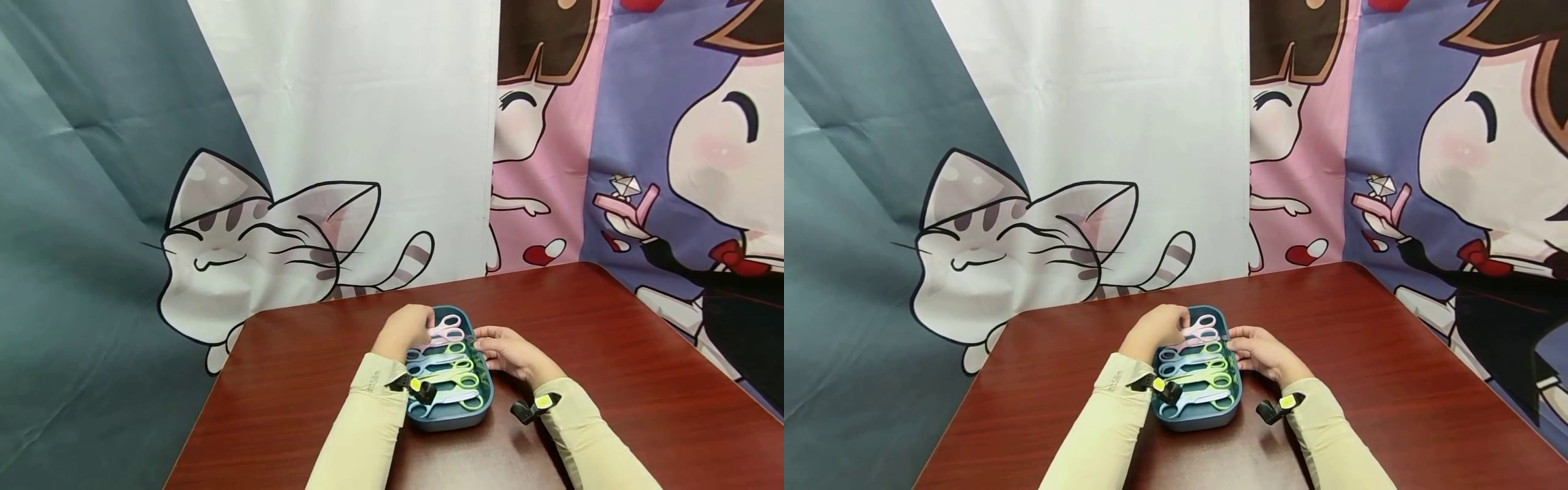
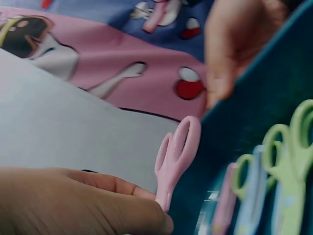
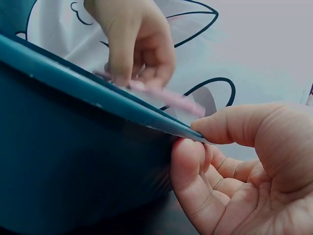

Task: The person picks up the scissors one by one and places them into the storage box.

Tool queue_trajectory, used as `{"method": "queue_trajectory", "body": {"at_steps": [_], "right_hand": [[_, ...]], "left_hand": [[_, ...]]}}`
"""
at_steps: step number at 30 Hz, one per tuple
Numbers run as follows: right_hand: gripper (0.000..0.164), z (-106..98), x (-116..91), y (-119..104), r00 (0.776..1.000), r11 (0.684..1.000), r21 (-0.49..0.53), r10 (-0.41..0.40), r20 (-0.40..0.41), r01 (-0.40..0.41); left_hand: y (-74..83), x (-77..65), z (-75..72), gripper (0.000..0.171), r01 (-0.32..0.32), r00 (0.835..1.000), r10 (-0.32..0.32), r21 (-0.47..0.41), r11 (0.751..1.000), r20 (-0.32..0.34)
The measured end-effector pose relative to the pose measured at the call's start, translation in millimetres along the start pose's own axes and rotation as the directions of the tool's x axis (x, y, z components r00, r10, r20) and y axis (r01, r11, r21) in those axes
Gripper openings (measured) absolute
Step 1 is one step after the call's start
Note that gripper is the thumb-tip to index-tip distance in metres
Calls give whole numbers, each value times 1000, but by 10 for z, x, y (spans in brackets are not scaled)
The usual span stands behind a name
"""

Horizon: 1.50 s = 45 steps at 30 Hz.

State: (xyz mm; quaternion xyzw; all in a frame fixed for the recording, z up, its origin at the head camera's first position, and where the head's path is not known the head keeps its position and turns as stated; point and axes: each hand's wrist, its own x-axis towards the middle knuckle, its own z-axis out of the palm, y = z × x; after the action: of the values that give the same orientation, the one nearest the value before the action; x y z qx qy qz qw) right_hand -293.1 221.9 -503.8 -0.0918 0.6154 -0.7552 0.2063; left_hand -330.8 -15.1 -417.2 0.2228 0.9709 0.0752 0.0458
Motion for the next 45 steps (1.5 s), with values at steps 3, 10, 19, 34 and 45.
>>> {"method": "queue_trajectory", "body": {"at_steps": [3, 10, 19, 34, 45], "right_hand": [[33, -3, 12, -8, 1000, 1000, -2, -5, -10, 5], [32, -10, 32, -5, 1000, 1000, -1, -1, -21, 1], [36, -10, 42, 5, 1000, 1000, 4, -7, -8, 7], [36, 2, 32, -16, 1000, 1000, 5, -5, -8, 5], [40, -33, 17, 16, 997, 997, -72, 35, -67, -39]], "left_hand": [[62, 38, 52, 20, -16, 1000, 16, 33, 999, -3], [95, 61, 130, 20, -27, 999, 25, 86, 996, 27], [54, 131, 273, 18, 20, 998, -23, 51, 998, 57], [21, 187, 394, 14, 66, 997, -69, 79, 995, 39], [-14, 160, 406, 19, 72, 997, -73, 41, 997, 38]]}}
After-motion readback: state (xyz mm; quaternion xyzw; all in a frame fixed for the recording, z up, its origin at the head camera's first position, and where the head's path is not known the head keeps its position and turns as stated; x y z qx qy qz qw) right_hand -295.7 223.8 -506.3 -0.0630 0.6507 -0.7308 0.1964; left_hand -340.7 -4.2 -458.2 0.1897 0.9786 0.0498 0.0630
